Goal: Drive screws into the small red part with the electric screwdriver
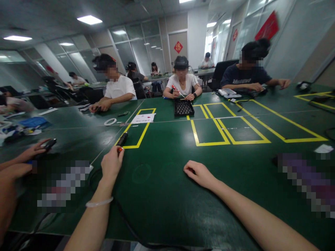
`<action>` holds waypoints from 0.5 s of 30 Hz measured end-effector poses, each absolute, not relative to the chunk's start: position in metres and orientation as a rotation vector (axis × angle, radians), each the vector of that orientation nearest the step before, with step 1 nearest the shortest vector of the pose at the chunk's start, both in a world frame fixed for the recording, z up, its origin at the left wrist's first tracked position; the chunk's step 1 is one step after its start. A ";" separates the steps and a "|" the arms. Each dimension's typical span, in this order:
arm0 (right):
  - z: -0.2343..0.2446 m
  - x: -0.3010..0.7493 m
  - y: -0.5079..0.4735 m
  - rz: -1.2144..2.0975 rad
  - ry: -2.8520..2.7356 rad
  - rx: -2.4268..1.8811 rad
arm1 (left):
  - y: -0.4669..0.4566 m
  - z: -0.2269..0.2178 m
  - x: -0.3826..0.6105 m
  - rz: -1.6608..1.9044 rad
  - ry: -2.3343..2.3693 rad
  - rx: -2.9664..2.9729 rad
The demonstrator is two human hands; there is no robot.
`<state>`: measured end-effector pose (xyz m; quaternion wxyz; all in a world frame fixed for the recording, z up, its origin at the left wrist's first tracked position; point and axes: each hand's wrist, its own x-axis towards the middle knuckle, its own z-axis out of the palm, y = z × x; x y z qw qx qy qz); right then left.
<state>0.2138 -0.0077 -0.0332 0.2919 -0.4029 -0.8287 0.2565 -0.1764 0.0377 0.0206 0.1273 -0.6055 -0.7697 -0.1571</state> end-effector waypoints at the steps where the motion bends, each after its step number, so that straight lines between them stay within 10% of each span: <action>1: -0.033 0.214 -0.007 0.677 -2.214 -1.079 | 0.039 0.023 -0.163 -0.553 -2.194 -1.895; 15: -0.030 0.212 -0.013 0.991 -2.052 -0.841 | 0.012 0.012 0.015 -0.593 -1.687 -3.952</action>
